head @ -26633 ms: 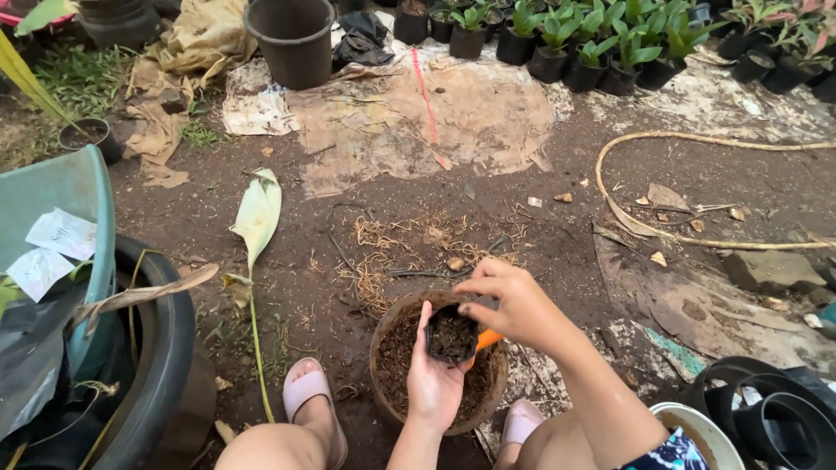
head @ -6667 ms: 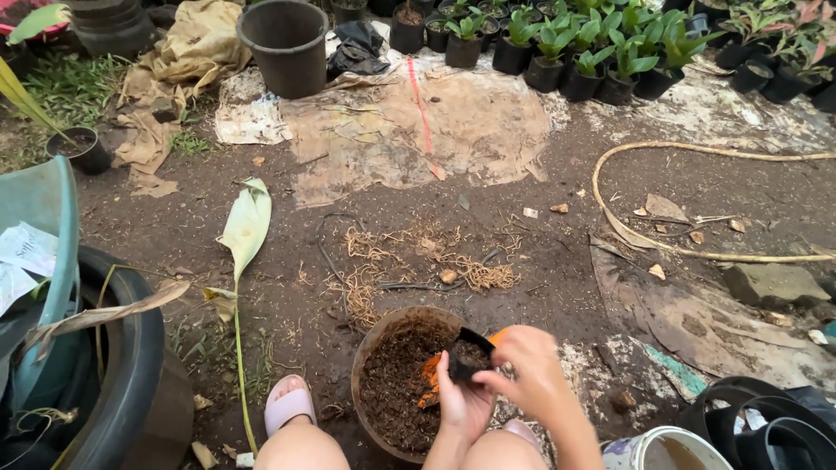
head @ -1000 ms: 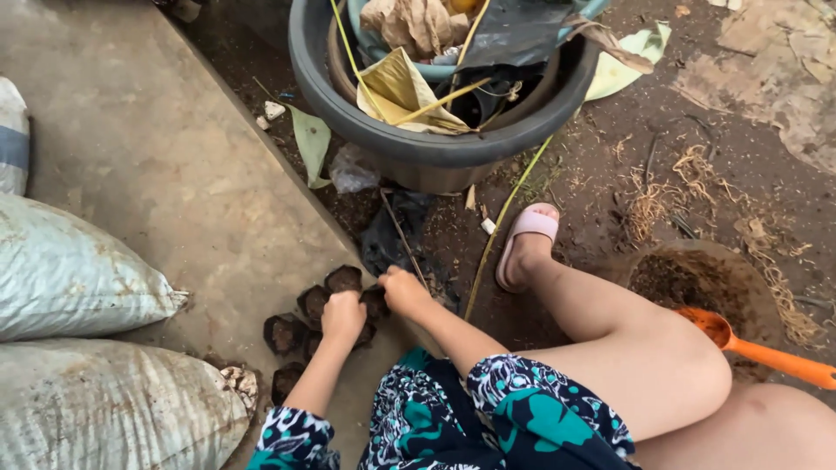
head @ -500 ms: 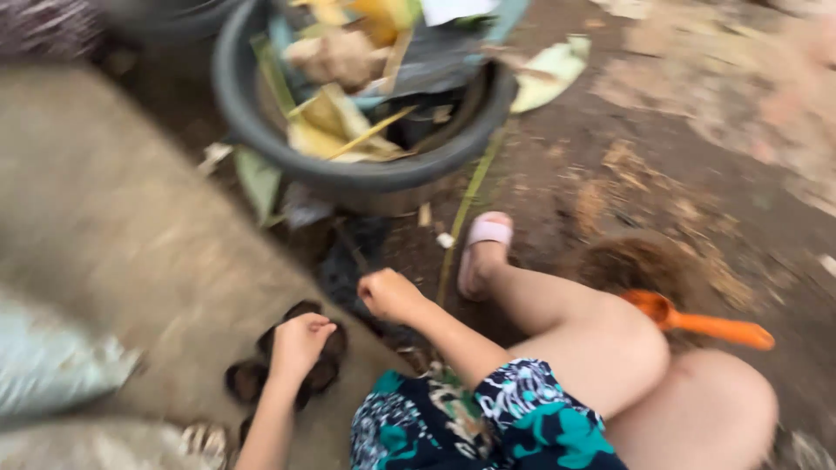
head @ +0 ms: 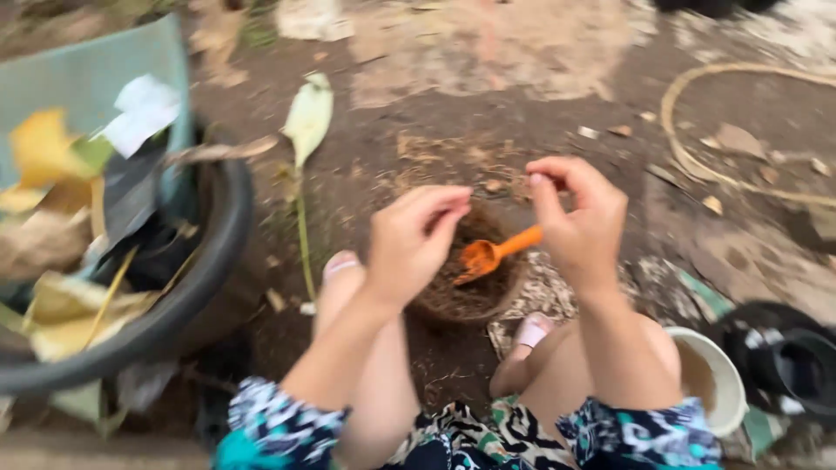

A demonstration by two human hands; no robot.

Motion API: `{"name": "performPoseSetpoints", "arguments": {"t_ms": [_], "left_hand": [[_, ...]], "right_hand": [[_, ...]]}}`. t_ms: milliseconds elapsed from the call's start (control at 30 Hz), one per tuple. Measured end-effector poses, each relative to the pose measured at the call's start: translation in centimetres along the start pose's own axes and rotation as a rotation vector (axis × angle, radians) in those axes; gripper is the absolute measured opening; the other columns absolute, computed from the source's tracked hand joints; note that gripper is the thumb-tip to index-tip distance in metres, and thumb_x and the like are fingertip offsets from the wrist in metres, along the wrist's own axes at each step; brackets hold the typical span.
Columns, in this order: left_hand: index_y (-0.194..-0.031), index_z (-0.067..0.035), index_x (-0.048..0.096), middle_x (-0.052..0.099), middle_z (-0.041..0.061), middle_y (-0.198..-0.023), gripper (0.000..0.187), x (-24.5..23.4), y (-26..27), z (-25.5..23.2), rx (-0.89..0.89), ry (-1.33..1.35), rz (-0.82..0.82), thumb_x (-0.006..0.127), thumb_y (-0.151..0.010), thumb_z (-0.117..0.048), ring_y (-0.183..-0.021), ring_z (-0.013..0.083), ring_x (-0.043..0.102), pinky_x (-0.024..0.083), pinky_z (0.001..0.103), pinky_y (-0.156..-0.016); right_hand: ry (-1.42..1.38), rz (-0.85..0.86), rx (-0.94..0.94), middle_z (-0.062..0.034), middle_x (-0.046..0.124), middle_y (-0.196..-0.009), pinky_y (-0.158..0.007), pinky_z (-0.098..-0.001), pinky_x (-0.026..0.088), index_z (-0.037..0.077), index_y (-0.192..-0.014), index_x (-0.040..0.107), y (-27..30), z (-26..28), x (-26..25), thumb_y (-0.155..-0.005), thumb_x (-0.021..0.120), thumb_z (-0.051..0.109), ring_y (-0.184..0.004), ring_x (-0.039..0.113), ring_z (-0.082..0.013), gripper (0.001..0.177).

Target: Filling small plastic seedling pots with soil using a hand trowel from a larger container.

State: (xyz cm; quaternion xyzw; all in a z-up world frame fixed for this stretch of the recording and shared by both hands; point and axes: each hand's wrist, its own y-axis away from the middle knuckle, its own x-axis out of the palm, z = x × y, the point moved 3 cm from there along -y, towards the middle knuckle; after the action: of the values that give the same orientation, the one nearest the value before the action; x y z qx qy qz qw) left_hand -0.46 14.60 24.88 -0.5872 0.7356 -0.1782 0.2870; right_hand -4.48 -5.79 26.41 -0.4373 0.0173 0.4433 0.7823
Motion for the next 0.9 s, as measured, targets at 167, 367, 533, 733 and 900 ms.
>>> {"name": "performPoseSetpoints", "arguments": {"t_ms": [167,367,533,733,900], "left_hand": [[-0.109,0.000,0.071,0.057,0.021,-0.124,0.026,11.1,3.1,13.2,0.026,-0.238,0.102,0.072,-0.083,0.004,-0.113,0.0377,0.061,0.055,0.043,-0.093],[-0.133,0.002,0.046,0.054,0.024,-0.129,0.059,15.1,17.5,28.9,-0.624,-0.622,0.720,0.074,-0.081,-0.002,-0.122,0.0394,0.060,0.053,0.049,-0.102],[-0.099,-0.028,0.076,0.059,-0.011,-0.133,0.009,14.6,19.5,29.5,-0.634,-0.834,0.687,0.073,-0.091,-0.029,-0.121,0.0279,0.066,0.061,0.049,-0.091],[-0.117,-0.035,0.075,0.066,0.000,-0.116,0.027,13.9,20.7,33.2,-0.566,-0.896,0.769,0.055,-0.101,-0.025,-0.105,0.0326,0.073,0.062,0.050,-0.087],[-0.108,-0.040,0.079,0.077,-0.007,-0.115,0.024,13.1,20.7,32.1,-0.601,-1.029,0.833,0.058,-0.099,-0.045,-0.109,0.0244,0.074,0.061,0.045,-0.089]], "right_hand": [[0.241,-0.035,0.025,-0.0099,0.068,-0.099,-0.075,-0.0361,0.053,0.007,-0.110,0.065,10.2,-15.2,7.9,-0.089,0.066,0.001,-0.083,0.067,-0.0278,0.022],[0.862,1.069,0.352,-0.0028,0.057,-0.147,-0.112,-0.0657,0.019,0.022,-0.121,0.076,25.5,-21.2,12.1,-0.098,0.058,0.038,-0.145,0.036,-0.0375,0.033],[0.804,1.068,0.508,-0.0118,0.047,-0.154,-0.107,-0.0656,0.019,0.014,-0.121,0.073,21.1,-13.9,6.8,-0.098,0.059,0.037,-0.149,0.026,-0.0419,0.036],[0.387,-0.049,0.142,-0.0221,0.058,-0.136,-0.116,-0.0538,0.043,0.000,-0.128,0.058,14.0,-1.8,-12.4,-0.087,0.068,0.012,-0.127,0.058,-0.0425,0.044],[0.594,-0.411,0.647,-0.0060,0.071,-0.118,-0.101,-0.0395,0.052,0.012,-0.111,0.077,24.5,-8.4,-24.9,-0.097,0.070,0.013,-0.114,0.068,-0.0268,0.016]]}}
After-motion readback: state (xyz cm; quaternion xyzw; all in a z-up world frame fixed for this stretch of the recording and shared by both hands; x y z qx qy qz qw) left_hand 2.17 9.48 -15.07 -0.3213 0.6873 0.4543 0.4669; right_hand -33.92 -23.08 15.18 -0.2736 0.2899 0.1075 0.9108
